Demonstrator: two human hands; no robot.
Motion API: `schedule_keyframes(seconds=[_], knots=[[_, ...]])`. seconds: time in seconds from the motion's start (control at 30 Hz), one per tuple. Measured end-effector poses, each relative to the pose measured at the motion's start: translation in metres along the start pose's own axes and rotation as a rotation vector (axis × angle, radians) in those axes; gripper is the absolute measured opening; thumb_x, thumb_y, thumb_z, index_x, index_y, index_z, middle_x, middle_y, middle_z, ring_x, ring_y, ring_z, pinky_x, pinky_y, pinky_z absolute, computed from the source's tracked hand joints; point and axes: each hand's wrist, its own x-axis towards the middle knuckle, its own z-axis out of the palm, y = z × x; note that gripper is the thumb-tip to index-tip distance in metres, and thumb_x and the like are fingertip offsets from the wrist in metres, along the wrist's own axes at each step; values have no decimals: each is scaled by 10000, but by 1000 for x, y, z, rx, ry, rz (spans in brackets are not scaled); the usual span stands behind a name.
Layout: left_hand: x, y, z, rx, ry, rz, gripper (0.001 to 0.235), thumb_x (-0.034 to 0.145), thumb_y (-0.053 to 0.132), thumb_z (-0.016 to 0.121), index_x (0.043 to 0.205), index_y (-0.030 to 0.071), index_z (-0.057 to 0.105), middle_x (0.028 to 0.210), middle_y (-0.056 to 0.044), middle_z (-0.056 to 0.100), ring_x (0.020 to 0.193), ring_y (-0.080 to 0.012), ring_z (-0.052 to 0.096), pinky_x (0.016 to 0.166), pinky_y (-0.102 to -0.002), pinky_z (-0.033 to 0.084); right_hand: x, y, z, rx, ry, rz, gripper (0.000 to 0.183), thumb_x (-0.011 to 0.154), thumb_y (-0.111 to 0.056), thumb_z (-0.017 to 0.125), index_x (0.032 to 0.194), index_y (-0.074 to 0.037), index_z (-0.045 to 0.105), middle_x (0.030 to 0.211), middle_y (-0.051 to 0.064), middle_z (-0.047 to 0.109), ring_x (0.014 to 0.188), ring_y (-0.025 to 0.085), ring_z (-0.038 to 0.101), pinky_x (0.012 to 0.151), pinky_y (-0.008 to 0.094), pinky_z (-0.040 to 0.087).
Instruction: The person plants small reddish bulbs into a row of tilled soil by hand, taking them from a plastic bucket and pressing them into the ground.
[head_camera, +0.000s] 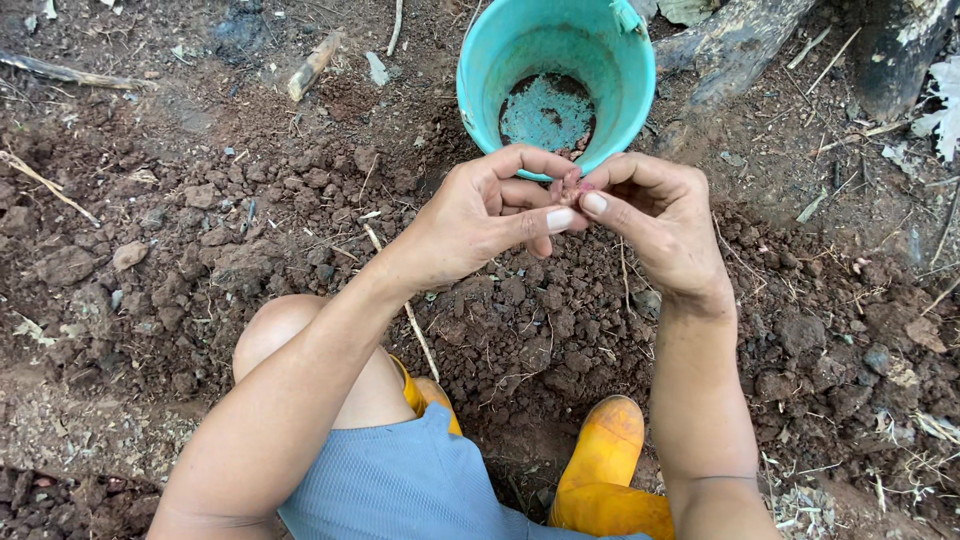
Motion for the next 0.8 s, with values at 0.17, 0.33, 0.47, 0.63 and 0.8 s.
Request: schedule_keyframes(seconds=[0.17,0.33,0.47,0.63,0.8], knots=[[-3,1,-6,-35,29,20,444,1123,111,864,1515,3,685,1197,-197,893,939,-159,879,890,-345,785,0,-6,5,-25,44,6,117,1122,-58,847,1117,55,817,963,143,791,931,142,762,866,301,647],[-8,-3,-11,-25,59,48,402,1127,110,860,1483,-13,719,1206,-203,894,943,-153,877,880,-340,788,-1,-8,8,-22,60,18,127,1090,-20,879,1139,74,809,959,150,781,936,141,761,868,305,665],[-7,-5,-11,-26,67,100,315,1116,50,866,1419,4,792,1255,-189,871,948,-157,877,869,-351,799,-5,-5,5,-23,58,2,227,1002,35,947,1179,87,815,980,145,784,973,147,770,915,323,690],[-8,-11,-13,-37,72,109,274,1115,22,854,1385,-6,822,1269,-195,852,960,-157,872,891,-356,806,-9,0,1,-6,58,-10,348,942,82,987,1233,114,799,997,155,787,1004,168,796,953,348,710],[-11,4,-9,12,66,95,293,1142,24,817,1435,17,802,1246,-161,833,953,-143,865,886,-347,806,-6,-5,2,-22,38,-19,326,948,92,984,1220,111,806,996,164,796,1009,180,806,947,358,719]])
